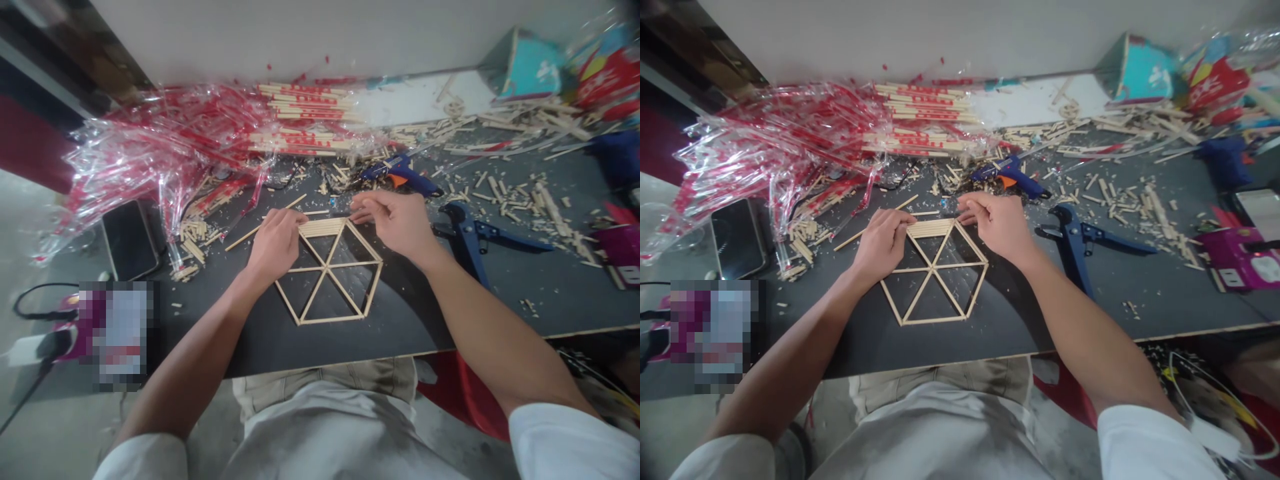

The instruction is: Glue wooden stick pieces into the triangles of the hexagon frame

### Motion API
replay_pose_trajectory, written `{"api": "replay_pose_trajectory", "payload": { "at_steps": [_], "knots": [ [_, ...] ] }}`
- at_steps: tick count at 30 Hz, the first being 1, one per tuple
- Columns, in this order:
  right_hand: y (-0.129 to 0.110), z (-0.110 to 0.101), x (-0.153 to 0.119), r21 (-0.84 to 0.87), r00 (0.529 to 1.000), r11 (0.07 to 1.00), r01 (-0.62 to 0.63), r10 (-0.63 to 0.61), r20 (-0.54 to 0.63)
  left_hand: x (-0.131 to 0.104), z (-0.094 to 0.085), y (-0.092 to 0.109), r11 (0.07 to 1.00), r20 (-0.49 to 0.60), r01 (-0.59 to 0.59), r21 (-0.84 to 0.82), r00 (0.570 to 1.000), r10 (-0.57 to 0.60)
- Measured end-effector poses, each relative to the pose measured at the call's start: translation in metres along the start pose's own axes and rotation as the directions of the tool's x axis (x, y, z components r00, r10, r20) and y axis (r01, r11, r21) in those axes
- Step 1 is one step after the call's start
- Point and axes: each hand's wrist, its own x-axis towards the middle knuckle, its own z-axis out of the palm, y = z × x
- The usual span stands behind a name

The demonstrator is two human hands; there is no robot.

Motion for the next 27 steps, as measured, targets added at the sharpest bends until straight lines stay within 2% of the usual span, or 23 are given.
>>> {"api": "replay_pose_trajectory", "payload": {
  "at_steps": [4,10,13,16,19,24,27],
  "knots": [
    [0.001,0.003,0.000,0.068,0.996,0.997,-0.047,0.052,-0.068,0.000,0.000,0.000,1.000,0.009,0.007,-0.008,1.000,-0.007],
    [-0.002,-0.001,0.003,0.005,0.980,0.991,-0.132,0.131,-0.151,0.001,0.000,0.000,1.000,0.004,0.009,-0.016,1.000,-0.009],
    [0.001,-0.002,0.005,0.040,0.982,0.992,-0.118,0.122,-0.145,0.001,-0.001,0.000,1.000,0.010,0.016,-0.015,1.000,-0.016],
    [0.006,-0.002,0.005,0.063,0.992,0.996,-0.059,0.065,-0.106,0.002,-0.001,0.001,1.000,0.009,0.018,-0.009,1.000,-0.018],
    [0.006,-0.004,0.005,0.045,0.993,0.999,-0.018,0.023,-0.118,0.002,-0.001,0.001,1.000,0.006,0.009,-0.010,1.000,-0.009],
    [-0.007,-0.011,0.004,0.033,0.981,0.994,-0.105,0.109,-0.162,0.001,-0.001,0.001,1.000,0.006,0.013,-0.018,1.000,-0.012],
    [-0.014,-0.013,0.004,-0.021,0.978,0.996,-0.091,0.085,-0.188,0.001,-0.001,0.001,1.000,0.005,0.013,-0.018,1.000,-0.013]
  ]
}}
